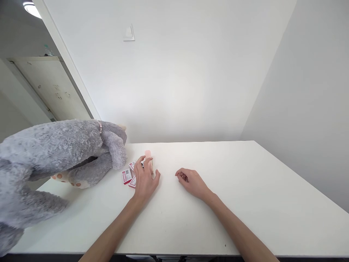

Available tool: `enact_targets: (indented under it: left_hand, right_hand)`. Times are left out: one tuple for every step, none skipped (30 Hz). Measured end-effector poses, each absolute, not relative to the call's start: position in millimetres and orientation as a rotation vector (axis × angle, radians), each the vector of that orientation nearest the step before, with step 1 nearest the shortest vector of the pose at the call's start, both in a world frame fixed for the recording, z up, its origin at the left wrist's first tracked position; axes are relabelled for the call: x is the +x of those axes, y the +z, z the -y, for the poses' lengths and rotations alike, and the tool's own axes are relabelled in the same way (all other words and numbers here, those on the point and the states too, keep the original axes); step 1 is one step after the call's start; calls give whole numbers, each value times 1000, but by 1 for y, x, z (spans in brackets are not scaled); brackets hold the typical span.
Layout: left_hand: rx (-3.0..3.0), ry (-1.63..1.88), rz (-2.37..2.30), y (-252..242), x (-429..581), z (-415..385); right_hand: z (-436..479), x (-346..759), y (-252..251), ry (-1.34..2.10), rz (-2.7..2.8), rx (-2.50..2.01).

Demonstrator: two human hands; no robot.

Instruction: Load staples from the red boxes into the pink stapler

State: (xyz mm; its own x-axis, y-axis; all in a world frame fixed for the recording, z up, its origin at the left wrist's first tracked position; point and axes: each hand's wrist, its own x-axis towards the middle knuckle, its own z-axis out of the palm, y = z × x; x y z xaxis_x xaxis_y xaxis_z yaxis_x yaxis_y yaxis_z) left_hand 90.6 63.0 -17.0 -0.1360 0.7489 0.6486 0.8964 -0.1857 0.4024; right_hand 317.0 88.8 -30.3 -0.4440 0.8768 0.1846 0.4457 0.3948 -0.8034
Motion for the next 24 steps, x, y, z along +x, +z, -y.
enact_targets:
  left_hand:
    - [-1939,-1226,1899,-18,91,-63]
    - [-1941,-1232,1918,-19,91,-63]
    - [-1943,-1238,1935,-20,91,-64]
    - [-1949,-1244,1948,-20,91,-64]
    - [-1959,-1248,1958,-21,90,-64]
    - [-1970,-1251,1965,-21,90,-64]
    - [-1980,-1256,1970,-21,90,-64]
    - [-1992,-1261,1973,-21,90,-64]
    - [-2002,-1268,1977,-21,90,-64]
    - [-2014,-1275,1981,-21,90,-64]
    - [-2026,-1280,1987,-21,90,-63]
    - [-2039,-1281,1994,-20,90,-63]
    - [-2053,-1278,2000,-20,89,-63]
    - [-2065,-1273,2004,-20,89,-63]
    - [-2077,-1267,2004,-20,89,-63]
    - [-2089,-1261,1996,-20,88,-64]
    - [-2102,-1257,1981,-20,88,-64]
    - [-2114,-1253,1965,-21,87,-64]
    - [-2126,-1250,1952,-22,87,-64]
    - [-2136,-1250,1942,-22,87,-64]
    - [-2143,-1253,1936,-23,87,-64]
    - [-2148,-1259,1932,-24,87,-64]
    - [-2152,-1265,1928,-24,87,-64]
    - [-2156,-1272,1922,-24,88,-64]
  right_hand:
    - [-89,317,-30,919,2048,-1127]
    - [-89,317,-31,920,2046,-1126]
    - [-89,317,-31,920,2045,-1124]
    - [-89,317,-31,921,2043,-1121]
    - [-89,317,-31,923,2041,-1118]
    - [-89,317,-31,926,2039,-1116]
    - [-89,317,-32,930,2037,-1115]
    - [-89,317,-32,933,2036,-1114]
    - [-89,317,-32,934,2035,-1114]
    - [-89,317,-32,934,2035,-1114]
    - [-90,317,-33,931,2036,-1114]
    - [-90,317,-33,926,2037,-1114]
    - [-89,317,-33,921,2037,-1114]
    - [-89,318,-33,918,2037,-1114]
    - [-89,318,-33,915,2036,-1115]
    - [-89,318,-33,914,2035,-1115]
    - [-89,318,-33,913,2034,-1115]
    - [-89,317,-32,913,2034,-1115]
    - [-88,317,-32,913,2033,-1114]
    - [-88,317,-32,914,2032,-1113]
    - [-88,317,-32,914,2033,-1112]
    - [-88,317,-32,913,2034,-1111]
    - [-88,317,-31,911,2035,-1112]
    - [-88,317,-31,909,2037,-1113]
